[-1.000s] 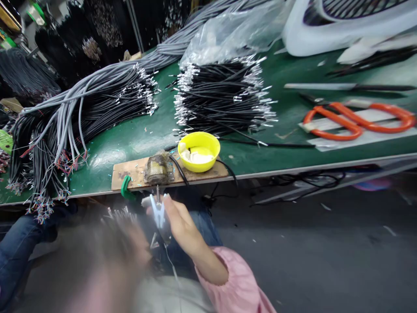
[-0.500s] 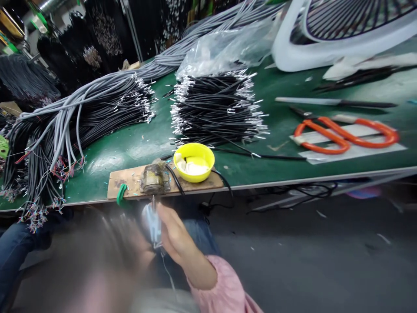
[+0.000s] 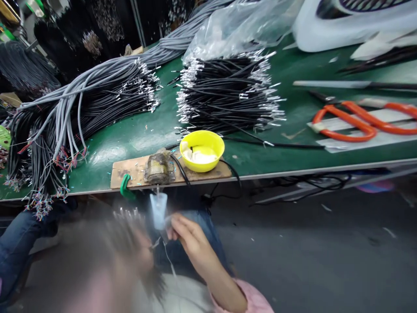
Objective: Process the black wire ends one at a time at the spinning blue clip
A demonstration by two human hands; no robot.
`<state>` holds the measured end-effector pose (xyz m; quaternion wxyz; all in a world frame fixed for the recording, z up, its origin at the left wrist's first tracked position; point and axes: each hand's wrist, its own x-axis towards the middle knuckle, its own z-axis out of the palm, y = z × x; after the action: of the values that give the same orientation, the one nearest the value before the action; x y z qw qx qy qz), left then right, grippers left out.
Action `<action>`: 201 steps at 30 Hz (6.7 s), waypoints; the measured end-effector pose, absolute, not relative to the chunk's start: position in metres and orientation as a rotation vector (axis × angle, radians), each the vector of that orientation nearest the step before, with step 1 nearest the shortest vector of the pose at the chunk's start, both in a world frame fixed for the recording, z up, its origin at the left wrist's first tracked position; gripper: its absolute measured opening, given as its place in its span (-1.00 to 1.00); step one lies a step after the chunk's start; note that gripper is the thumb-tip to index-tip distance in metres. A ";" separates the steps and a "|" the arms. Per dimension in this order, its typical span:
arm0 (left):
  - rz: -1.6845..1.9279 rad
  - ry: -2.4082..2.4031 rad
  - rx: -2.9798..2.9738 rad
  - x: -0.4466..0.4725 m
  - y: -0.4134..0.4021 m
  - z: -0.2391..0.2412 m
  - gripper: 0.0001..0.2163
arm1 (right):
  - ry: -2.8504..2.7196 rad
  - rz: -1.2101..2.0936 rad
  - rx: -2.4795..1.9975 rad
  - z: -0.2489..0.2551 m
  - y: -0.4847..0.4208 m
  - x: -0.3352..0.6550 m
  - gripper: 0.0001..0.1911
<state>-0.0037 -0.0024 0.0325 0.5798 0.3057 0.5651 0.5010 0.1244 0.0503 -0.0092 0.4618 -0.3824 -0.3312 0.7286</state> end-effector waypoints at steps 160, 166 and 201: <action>1.174 1.315 0.638 0.007 0.009 0.032 -0.58 | -1.370 0.864 -1.045 0.015 0.023 0.126 -0.88; 1.125 1.319 0.708 0.004 0.007 0.027 -0.60 | -1.301 1.237 -0.970 0.014 0.032 0.130 -0.80; 1.341 1.697 1.003 0.010 0.004 0.031 -0.78 | -0.858 1.849 -0.877 0.043 0.094 0.111 -0.55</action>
<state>0.0103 0.0041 0.0314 0.3697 0.3908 0.6614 0.5226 0.1108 0.0936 0.0429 0.4451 -0.3539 -0.3463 0.7461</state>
